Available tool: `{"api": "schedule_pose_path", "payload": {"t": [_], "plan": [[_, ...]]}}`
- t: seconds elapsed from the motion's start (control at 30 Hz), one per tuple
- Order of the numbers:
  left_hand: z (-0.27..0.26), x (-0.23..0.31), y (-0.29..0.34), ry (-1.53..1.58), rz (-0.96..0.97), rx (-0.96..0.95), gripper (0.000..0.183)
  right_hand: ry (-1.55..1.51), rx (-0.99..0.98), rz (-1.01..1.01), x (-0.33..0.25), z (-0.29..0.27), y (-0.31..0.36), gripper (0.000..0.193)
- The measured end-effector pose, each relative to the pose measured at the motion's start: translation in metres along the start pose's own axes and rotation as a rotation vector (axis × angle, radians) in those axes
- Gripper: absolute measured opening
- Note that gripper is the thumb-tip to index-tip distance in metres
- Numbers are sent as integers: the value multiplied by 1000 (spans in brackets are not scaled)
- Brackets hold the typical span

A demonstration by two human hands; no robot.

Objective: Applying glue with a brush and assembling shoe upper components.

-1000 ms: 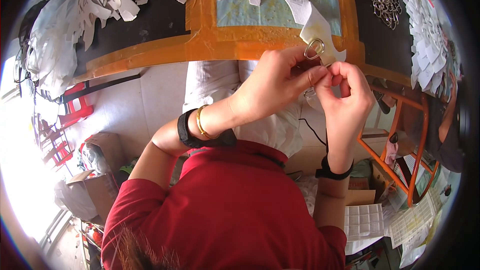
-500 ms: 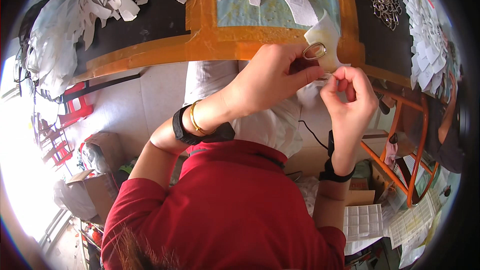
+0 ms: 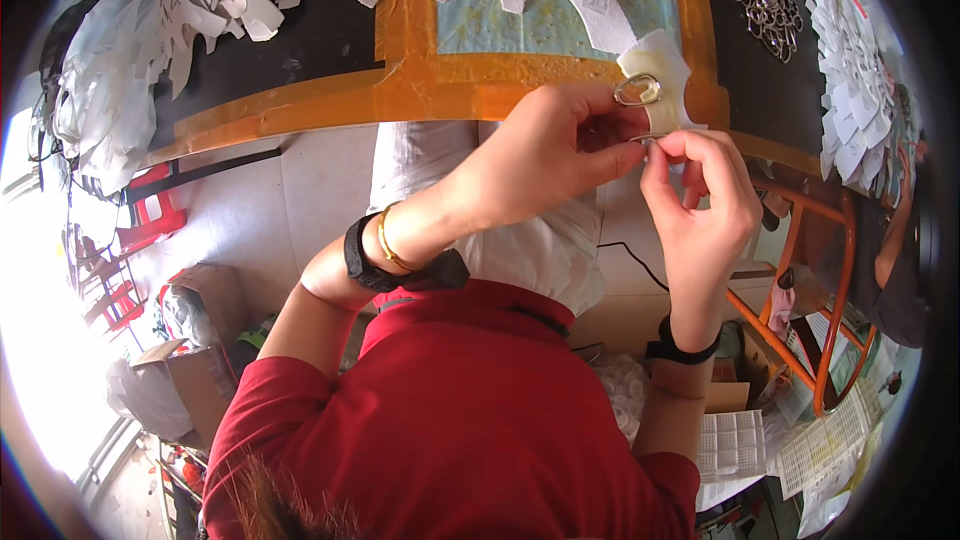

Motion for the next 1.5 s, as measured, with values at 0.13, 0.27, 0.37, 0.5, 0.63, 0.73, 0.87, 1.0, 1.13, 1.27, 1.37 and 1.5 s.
{"api": "schedule_pose_path", "payload": {"t": [0.13, 0.27, 0.37, 0.5, 0.63, 0.73, 0.87, 1.0, 1.13, 1.27, 1.37, 1.5], "plan": [[4, 3, -2, -27, 57, -34, 21, -217, 28, 105, 10, -1, 5, 17], [8, 11, -3, -117, 56, -57, 20, -336, 91, 195, 21, -2, 13, 16], [12, 11, -3, 22, 164, 9, 20, -311, 144, 279, 29, -3, 16, 17], [9, 12, -2, -124, 217, 118, 17, 17, 170, -51, 1, -9, 10, 22], [10, 32, 4, -421, 365, 139, 14, -16, 160, -58, 7, -11, 12, 23], [10, 30, 2, -447, 271, 89, 13, -35, 161, -105, 6, -11, 11, 24], [9, 30, 0, -528, 271, 57, 14, -99, 111, -110, 10, -5, 9, 24], [11, 30, 0, -533, 273, 19, 14, -158, 47, -5, 19, -1, 10, 23], [12, 32, 3, -464, 250, 47, 15, -214, 82, 8, 17, -4, 6, 22], [14, 30, 4, -366, 288, 35, 16, -228, 57, 20, 19, -5, 7, 22], [17, 34, 5, -391, 342, 52, 16, -194, 46, 29, 17, -9, 6, 27], [21, 45, 11, -602, 475, 78, 15, 20, 232, -156, -12, -24, -16, 42]]}}
Point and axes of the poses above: each hand's wrist, its own y-axis away from the middle knuckle, its own z-axis out of the palm, x = y × z, the point moved 8 cm from there along -y, towards the middle knuckle, and after that the axes turned 6 degrees about -z, right-handed, at the moved point
